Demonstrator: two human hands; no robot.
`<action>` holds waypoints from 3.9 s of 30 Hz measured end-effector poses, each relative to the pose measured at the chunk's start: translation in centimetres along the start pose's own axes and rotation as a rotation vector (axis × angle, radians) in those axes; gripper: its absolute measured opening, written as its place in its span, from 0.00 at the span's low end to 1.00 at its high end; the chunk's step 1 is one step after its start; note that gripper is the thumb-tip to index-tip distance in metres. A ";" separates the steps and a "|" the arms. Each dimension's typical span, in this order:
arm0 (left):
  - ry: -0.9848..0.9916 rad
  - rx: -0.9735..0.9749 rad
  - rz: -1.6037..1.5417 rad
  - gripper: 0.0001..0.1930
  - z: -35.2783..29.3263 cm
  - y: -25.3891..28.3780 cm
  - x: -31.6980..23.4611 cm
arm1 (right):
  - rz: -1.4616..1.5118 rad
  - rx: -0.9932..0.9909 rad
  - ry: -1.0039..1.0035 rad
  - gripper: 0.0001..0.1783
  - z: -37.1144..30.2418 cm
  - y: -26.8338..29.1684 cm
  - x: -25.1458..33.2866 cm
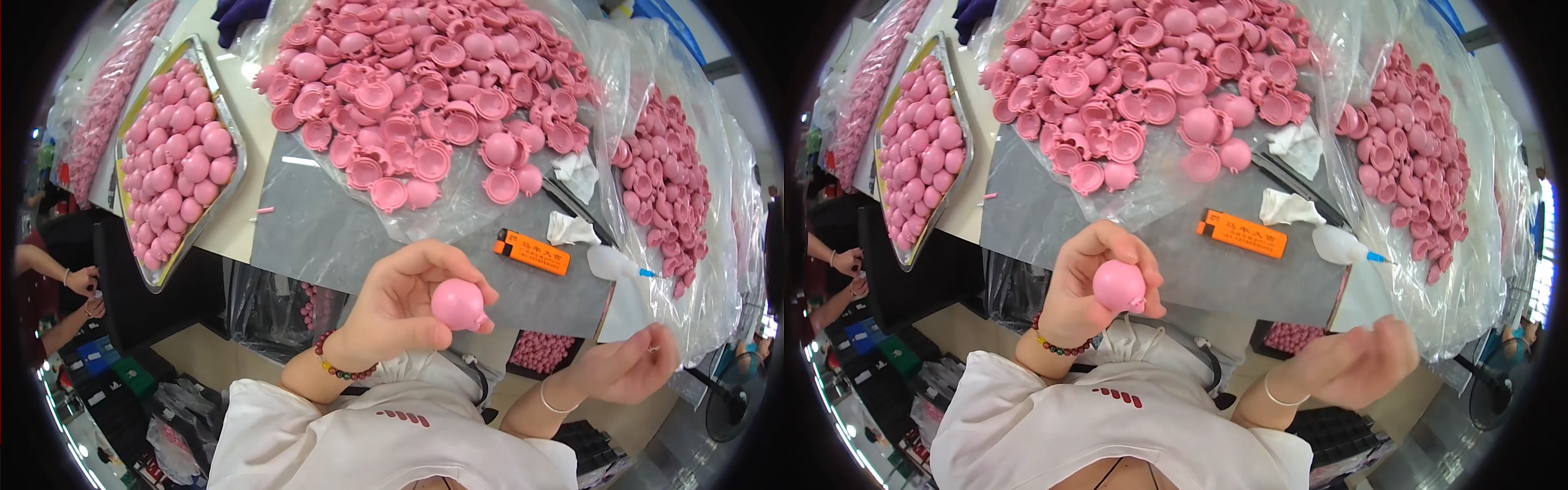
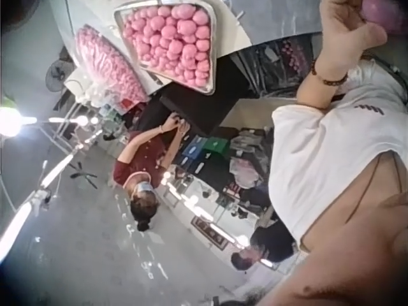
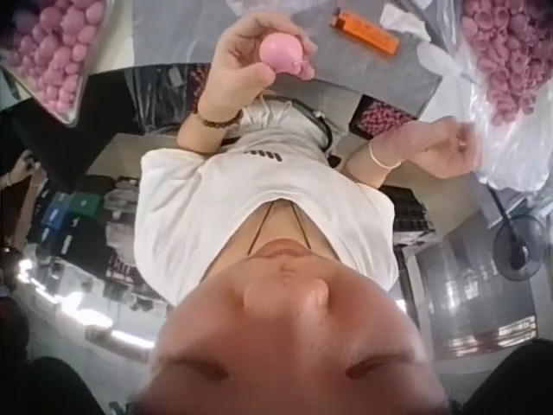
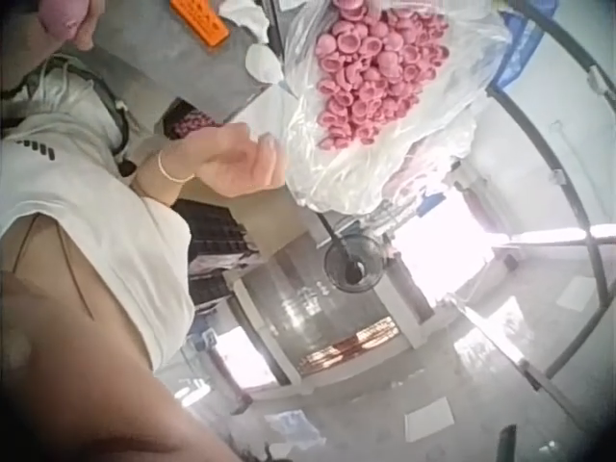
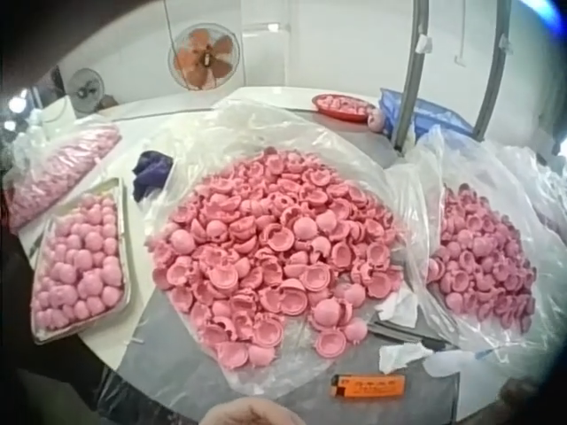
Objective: Assembling small pink plastic spheres by applying glue to hemispheres and joining them.
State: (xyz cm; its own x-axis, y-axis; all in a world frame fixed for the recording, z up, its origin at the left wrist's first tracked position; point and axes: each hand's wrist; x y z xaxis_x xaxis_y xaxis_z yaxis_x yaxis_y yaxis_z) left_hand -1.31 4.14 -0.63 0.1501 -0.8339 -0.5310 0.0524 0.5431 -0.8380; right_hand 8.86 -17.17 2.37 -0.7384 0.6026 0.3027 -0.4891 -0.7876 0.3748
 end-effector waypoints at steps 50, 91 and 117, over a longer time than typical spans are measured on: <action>-0.085 -0.596 2.191 0.17 -6.6 15.1 -32.6 | 0.488 0.248 -0.564 0.15 -1.7 0.3 -2.5; 0.590 -0.859 2.576 0.29 -2.9 6.2 -26.0 | 0.535 0.253 -0.565 0.17 -2.8 1.7 -3.7; -0.252 0.349 0.938 0.07 2.1 -3.9 -2.5 | 1.256 0.348 -0.750 0.24 -0.7 -2.3 5.9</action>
State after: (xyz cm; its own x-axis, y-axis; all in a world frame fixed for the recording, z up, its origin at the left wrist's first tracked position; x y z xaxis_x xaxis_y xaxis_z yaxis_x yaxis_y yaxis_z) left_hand 0.20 4.29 4.22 0.4789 -0.0374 -0.8771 0.0847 0.9964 0.0038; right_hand 5.33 -11.94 2.72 -0.1268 -0.4138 0.9015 0.4757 -0.8229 -0.3108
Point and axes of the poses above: each hand's wrist, its own z-axis towards the middle knuckle, its own y-axis out of the back of the hand, x = y × z, and after that the axes turned 3 degrees about x, right-handed
